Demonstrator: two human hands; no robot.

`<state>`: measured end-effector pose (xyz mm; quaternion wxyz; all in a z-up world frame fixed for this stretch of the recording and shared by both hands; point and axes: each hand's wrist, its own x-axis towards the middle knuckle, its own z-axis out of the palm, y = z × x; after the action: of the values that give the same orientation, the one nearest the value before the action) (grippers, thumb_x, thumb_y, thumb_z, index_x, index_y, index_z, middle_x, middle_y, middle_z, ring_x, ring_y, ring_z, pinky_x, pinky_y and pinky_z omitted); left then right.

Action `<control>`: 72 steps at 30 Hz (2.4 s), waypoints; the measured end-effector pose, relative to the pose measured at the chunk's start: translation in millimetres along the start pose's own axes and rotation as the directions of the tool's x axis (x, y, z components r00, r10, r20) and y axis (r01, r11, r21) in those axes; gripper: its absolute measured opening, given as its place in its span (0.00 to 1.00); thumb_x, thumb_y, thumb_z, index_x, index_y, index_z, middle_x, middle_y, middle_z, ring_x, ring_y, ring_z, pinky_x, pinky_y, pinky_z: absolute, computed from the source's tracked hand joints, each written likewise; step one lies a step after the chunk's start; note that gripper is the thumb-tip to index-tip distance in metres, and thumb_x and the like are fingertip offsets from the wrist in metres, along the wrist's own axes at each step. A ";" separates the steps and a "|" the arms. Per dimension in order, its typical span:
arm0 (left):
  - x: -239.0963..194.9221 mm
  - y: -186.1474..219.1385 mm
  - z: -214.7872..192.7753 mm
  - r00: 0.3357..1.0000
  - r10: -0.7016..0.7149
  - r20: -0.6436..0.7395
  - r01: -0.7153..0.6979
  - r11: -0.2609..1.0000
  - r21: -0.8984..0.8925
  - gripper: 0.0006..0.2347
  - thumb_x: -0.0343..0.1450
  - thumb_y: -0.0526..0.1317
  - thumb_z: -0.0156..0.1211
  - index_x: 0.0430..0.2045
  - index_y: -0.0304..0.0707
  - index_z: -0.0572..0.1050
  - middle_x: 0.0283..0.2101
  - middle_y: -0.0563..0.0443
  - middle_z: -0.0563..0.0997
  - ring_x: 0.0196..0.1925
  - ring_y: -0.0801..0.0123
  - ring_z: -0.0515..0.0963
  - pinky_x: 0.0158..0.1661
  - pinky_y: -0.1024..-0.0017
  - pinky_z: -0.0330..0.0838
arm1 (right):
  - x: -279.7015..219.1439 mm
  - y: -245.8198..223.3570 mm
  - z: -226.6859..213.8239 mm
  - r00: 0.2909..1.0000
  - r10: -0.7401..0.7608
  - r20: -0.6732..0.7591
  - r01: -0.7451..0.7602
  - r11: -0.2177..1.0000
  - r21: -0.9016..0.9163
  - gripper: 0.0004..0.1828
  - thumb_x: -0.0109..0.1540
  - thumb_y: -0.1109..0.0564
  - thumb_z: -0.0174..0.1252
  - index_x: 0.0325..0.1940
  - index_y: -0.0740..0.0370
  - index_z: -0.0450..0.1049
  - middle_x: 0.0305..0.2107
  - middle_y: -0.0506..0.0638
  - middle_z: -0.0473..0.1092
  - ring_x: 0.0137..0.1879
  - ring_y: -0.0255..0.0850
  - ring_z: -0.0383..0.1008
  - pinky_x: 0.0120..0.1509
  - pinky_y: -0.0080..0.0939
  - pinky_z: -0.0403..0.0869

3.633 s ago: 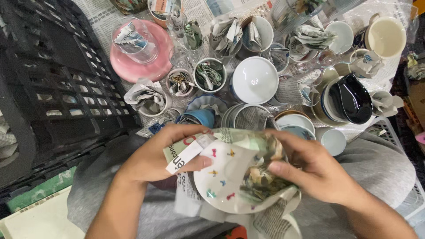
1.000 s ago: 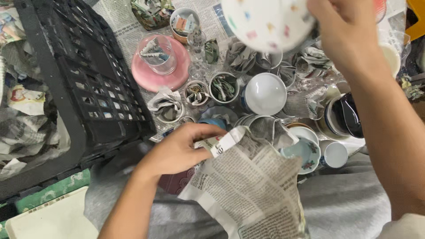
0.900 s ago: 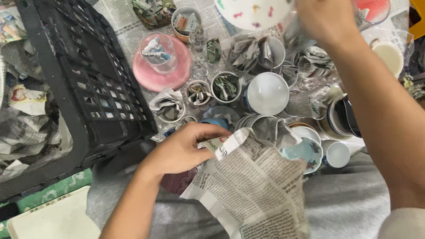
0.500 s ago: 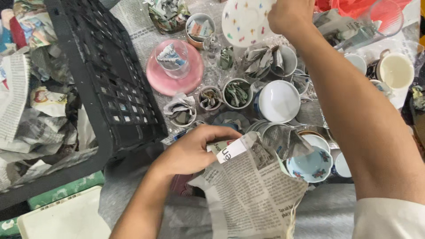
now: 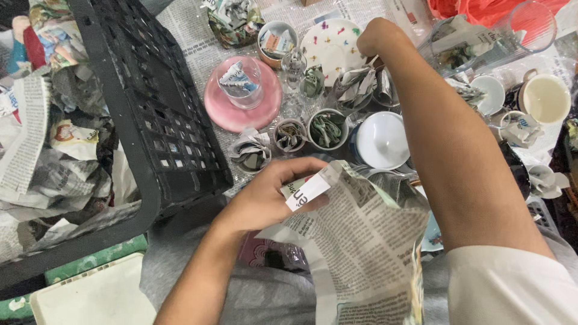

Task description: The person sits cross-legged and wraps various small dishes, bowls, and cups with newspaper. They fold the paper around each item and place the wrapped pieces into a black crate.

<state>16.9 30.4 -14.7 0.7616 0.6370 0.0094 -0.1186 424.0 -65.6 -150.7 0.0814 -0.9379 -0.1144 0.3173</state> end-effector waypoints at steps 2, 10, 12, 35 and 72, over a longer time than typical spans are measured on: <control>0.9 0.7 1.9 0.999 -0.025 -0.026 0.024 0.999 -0.031 0.17 0.67 0.34 0.71 0.50 0.35 0.78 0.40 0.59 0.81 0.43 0.82 0.77 0.45 0.77 0.76 | -2.4 2.3 0.8 1.000 -0.022 0.006 0.022 1.000 -0.002 0.13 0.62 0.61 0.51 0.39 0.75 0.79 0.33 0.62 0.78 0.29 0.51 0.80 0.37 0.53 0.79; 7.3 3.2 5.8 0.981 0.033 -0.189 -0.022 0.998 0.061 0.18 0.65 0.34 0.74 0.49 0.35 0.79 0.40 0.59 0.81 0.42 0.81 0.78 0.45 0.79 0.75 | -21.3 6.9 -3.1 0.999 -0.035 0.000 0.035 0.999 0.016 0.15 0.61 0.60 0.50 0.40 0.74 0.79 0.35 0.62 0.79 0.36 0.49 0.81 0.42 0.48 0.78; 8.7 3.0 6.8 0.978 -0.016 -0.209 0.015 1.000 -0.004 0.17 0.66 0.34 0.74 0.48 0.33 0.80 0.38 0.57 0.80 0.40 0.80 0.77 0.43 0.77 0.75 | -24.7 7.2 -8.8 1.000 -0.028 0.012 0.029 0.999 -0.029 0.16 0.61 0.61 0.49 0.40 0.73 0.80 0.34 0.61 0.79 0.37 0.49 0.82 0.43 0.48 0.78; 14.4 15.2 19.0 0.974 -0.128 0.187 0.107 0.987 0.120 0.35 0.56 0.20 0.63 0.62 0.40 0.68 0.45 0.45 0.87 0.50 0.70 0.85 0.53 0.72 0.77 | -421.0 106.1 -25.3 0.404 -0.896 0.183 0.869 0.438 0.230 0.35 0.49 0.64 0.64 0.58 0.34 0.78 0.74 0.63 0.56 0.65 0.52 0.74 0.44 0.40 0.78; -2.0 24.0 34.0 0.756 0.647 -0.095 -0.439 0.610 0.660 0.21 0.67 0.28 0.70 0.53 0.46 0.73 0.71 0.31 0.64 0.60 0.55 0.81 0.50 0.69 0.80 | -378.7 169.1 -3.5 0.181 -0.811 -0.556 0.936 0.316 -0.156 0.11 0.58 0.64 0.67 0.34 0.64 0.69 0.43 0.71 0.77 0.27 0.38 0.76 0.27 0.37 0.68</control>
<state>14.9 1.5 15.3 0.5048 0.8255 -0.1001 0.2318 161.2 -329.1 32.3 0.3802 -0.7281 -0.5674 -0.0574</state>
